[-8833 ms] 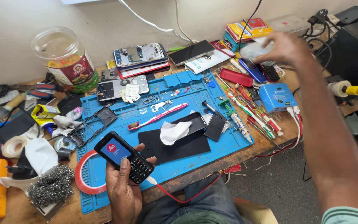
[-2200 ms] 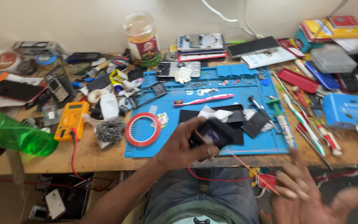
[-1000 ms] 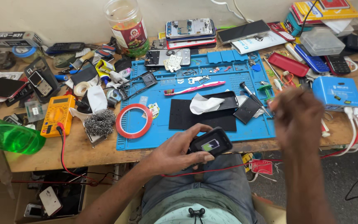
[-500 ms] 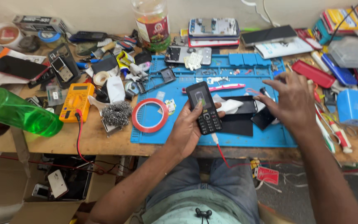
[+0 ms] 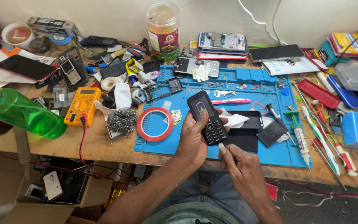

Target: The person is repairing a mobile phone. They use a screwdriver to remove screws from the back of the phone, then use tweezers to handle small components and apply adhesive tape to the phone's internal parts.

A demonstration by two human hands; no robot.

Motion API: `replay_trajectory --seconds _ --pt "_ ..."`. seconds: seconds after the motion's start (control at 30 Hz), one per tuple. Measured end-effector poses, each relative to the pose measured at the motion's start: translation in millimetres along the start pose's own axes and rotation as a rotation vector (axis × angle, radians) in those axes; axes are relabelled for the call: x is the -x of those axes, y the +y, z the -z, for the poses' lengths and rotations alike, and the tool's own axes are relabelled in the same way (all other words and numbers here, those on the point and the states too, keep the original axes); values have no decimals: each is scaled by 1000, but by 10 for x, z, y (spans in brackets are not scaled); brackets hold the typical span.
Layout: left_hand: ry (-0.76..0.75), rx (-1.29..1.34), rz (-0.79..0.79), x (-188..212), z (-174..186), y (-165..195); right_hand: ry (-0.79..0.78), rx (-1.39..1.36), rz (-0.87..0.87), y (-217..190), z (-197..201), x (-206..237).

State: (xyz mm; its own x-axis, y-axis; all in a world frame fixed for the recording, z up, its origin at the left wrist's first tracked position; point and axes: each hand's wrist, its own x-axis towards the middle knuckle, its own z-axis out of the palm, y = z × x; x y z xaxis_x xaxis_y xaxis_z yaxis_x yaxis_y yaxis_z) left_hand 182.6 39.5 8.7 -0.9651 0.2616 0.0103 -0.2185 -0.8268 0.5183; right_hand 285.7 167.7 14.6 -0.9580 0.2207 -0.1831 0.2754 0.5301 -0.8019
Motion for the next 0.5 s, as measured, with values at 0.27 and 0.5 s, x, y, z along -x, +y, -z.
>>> replay_trajectory --seconds 0.27,0.5 --pt "56 -171 -143 -131 242 450 42 -422 131 152 129 43" --pt "-76 -25 27 42 240 17 38 -155 314 -89 -42 -351"
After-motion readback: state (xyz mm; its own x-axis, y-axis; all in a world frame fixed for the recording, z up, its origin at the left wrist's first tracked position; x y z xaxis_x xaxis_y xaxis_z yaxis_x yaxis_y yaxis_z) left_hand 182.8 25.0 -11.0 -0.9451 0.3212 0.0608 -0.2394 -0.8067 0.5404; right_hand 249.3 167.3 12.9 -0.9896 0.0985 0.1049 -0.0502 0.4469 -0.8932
